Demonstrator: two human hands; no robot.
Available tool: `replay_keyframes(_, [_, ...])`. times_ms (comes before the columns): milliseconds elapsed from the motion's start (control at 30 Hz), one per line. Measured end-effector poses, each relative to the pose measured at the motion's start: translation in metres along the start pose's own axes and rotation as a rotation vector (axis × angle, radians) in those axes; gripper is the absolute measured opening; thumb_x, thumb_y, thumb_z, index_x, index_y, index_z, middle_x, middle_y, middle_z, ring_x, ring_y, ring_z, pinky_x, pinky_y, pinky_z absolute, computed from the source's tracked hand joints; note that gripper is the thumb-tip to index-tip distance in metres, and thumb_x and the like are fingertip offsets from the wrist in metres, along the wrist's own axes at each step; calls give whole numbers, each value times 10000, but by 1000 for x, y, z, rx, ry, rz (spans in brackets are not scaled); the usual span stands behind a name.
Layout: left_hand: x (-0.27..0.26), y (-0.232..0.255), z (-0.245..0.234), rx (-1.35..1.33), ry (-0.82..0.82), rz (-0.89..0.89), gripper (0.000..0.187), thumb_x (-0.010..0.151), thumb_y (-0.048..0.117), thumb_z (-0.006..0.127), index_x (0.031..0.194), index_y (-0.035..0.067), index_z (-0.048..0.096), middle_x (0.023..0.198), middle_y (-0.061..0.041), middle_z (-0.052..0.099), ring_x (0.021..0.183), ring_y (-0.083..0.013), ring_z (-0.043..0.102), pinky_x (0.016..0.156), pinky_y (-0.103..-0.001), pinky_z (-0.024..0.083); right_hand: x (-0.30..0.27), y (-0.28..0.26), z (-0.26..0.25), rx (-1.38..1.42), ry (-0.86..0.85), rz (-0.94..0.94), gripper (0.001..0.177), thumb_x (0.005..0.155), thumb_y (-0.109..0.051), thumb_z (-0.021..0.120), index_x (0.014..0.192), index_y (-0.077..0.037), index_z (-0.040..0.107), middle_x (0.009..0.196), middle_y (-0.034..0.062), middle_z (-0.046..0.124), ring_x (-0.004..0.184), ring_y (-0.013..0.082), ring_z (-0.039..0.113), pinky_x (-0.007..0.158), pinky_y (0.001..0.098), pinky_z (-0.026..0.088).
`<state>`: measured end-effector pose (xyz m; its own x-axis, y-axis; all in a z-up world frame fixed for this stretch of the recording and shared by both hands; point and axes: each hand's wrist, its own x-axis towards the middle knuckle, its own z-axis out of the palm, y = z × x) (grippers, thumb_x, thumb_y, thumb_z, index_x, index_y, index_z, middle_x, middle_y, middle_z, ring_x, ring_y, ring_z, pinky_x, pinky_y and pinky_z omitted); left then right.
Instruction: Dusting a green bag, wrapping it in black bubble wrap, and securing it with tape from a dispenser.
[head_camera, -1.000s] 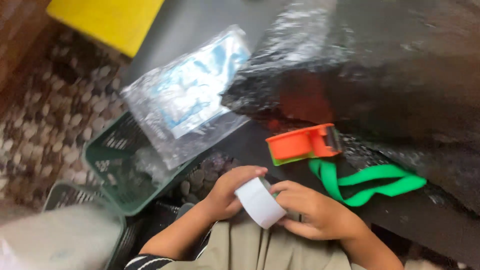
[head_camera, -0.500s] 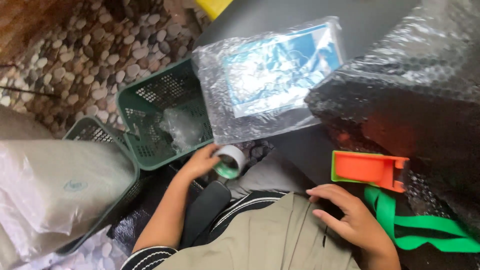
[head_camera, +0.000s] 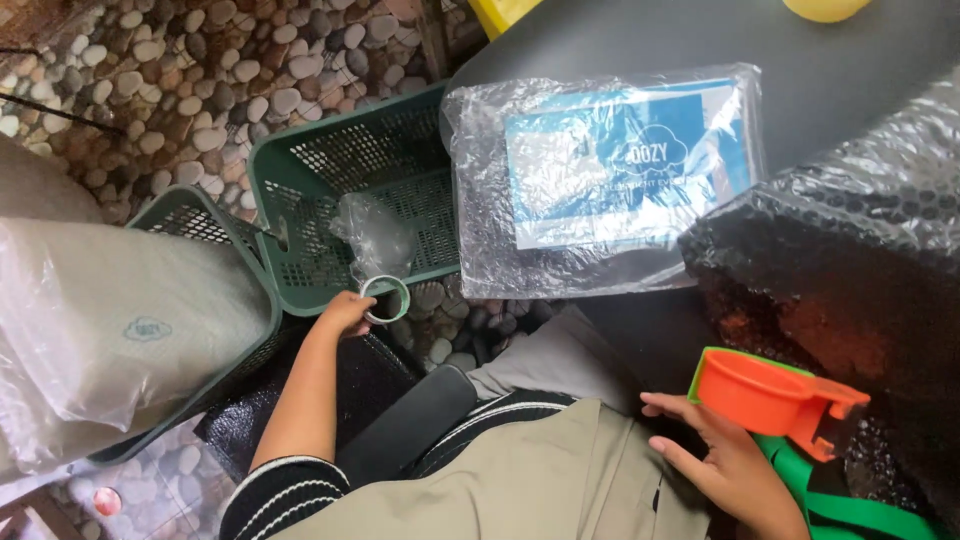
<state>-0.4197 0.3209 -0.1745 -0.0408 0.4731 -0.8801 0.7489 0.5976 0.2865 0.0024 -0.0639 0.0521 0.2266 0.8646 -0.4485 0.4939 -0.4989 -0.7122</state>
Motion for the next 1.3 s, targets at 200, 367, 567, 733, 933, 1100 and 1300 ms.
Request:
replay_keyframes(200, [23,-22,17,-217,20,-247,429,1029,395,569,1270,40,591,1010,-169,715,774,-211,736,609,-304,621,4,0,-9,-26,-83,121,529,853,-347,701,1381,-345,661,1263,-135,828,1107,17,755,719,216,570])
replay_keyframes(367, [13,-2,15,-306,-26,-235,459,1000,416,654,1298,68,626,995,-176,775,776,-166,744,565,-248,583,6,13,-7,133,-117,121,568,880,-225,713,1437,-283,614,1255,-35,844,1222,79,780,1055,267,517])
replay_keyframes(567, [-11,54,-10,-480,196,136,576,1035,545,517,1290,34,588,886,-125,727,666,-154,671,565,-283,485,7,16,-5,188,-130,144,625,875,-206,731,1474,-267,565,1276,-15,837,1267,70,753,1090,255,501])
replay_keyframes(733, [-78,203,-48,-759,206,507,604,968,442,616,1401,41,483,1379,-155,578,1086,-289,707,862,-371,655,9,-10,-15,222,-167,224,615,890,-254,709,1484,-291,556,1297,-7,829,1291,81,746,1130,276,493])
replay_keyframes(933, [-154,375,-54,-849,64,815,615,872,450,661,1325,45,571,1227,-144,676,998,-244,754,863,-359,697,3,-6,-12,244,-110,147,609,887,-250,733,1473,-281,571,1278,-18,836,1245,69,762,1101,259,508])
replay_keyframes(1100, [-176,442,-39,-872,70,807,712,817,460,698,1360,26,541,1218,-137,643,1069,-221,715,948,-338,703,2,-16,-16,324,-119,192,593,897,-243,726,1471,-282,585,1288,-13,805,1238,97,745,1135,282,509])
replay_keyframes(1300, [-24,399,-44,-1083,693,489,762,761,641,601,1282,84,594,1276,-189,697,1160,-387,684,962,-513,530,7,-12,-18,345,-151,235,593,892,-234,742,1466,-269,597,1282,0,820,1257,90,738,1125,278,507])
